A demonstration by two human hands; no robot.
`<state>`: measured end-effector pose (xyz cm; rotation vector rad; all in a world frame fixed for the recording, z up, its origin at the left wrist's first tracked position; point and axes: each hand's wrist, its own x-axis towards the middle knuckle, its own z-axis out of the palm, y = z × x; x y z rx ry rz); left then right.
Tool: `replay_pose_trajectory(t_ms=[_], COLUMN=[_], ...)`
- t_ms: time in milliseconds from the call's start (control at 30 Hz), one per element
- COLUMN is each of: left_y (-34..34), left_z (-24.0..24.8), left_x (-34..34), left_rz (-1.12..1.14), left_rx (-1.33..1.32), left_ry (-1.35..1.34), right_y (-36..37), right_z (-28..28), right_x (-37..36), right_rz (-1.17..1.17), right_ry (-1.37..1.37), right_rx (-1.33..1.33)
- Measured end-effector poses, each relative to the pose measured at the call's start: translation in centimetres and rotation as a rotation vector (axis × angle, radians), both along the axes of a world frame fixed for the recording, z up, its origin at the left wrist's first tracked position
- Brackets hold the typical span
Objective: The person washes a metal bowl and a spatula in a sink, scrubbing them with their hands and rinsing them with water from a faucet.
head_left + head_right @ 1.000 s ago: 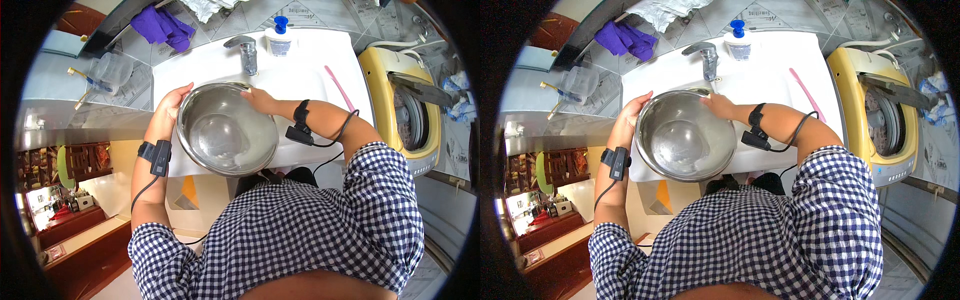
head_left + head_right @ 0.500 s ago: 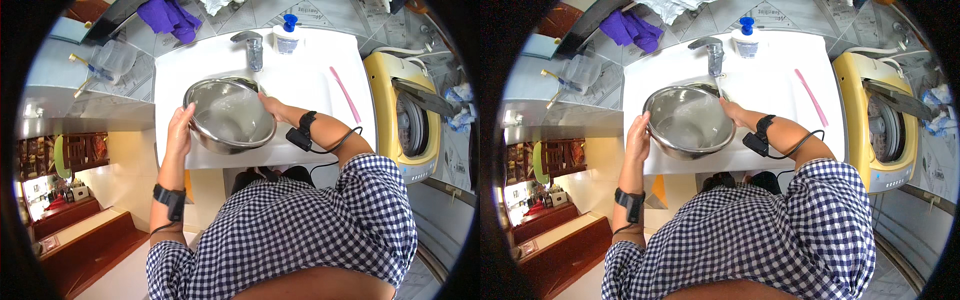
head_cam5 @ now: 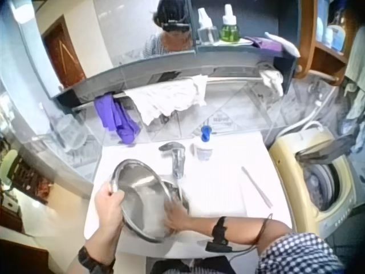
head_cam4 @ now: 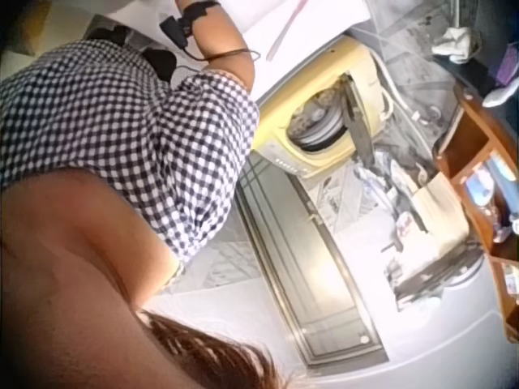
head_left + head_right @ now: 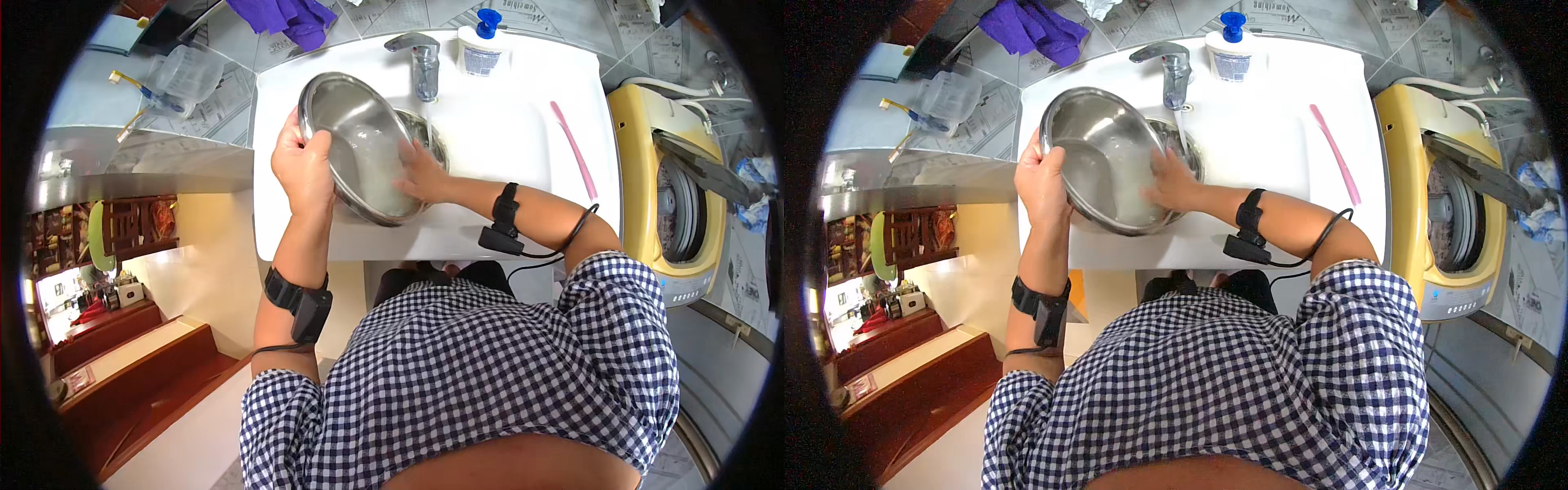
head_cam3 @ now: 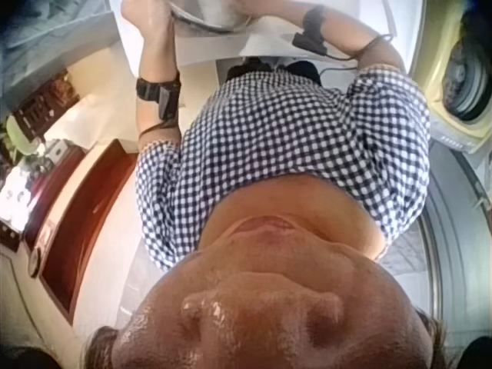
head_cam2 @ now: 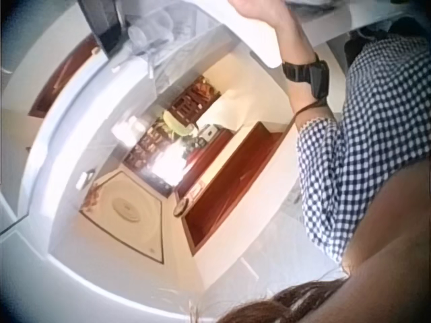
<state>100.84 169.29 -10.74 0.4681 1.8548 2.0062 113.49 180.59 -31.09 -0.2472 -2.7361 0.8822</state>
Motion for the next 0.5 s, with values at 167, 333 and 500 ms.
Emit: replay_pose_trajectory(t_ms=[167, 333, 500], left_y=[0.1, 1.1, 0.3], left_z=[-1.1, -0.4, 0.1], left_x=[0.0, -0.4, -1.3], left_rz=[0.067, -0.045, -0.038], left_rx=[-0.114, -0.052, -0.105], left_ry=[0.348, 0.162, -0.073], right_y=[-1.7, 2.9, 4.9], right_z=[8.2, 2.8, 5.5], right_x=[0.9, -0.3, -3.2], right_rz=[0.486, 0.646, 0.305], right_ry=[-0.366, -0.137, -0.178], right_rx=[-0.486, -0.188, 0.523])
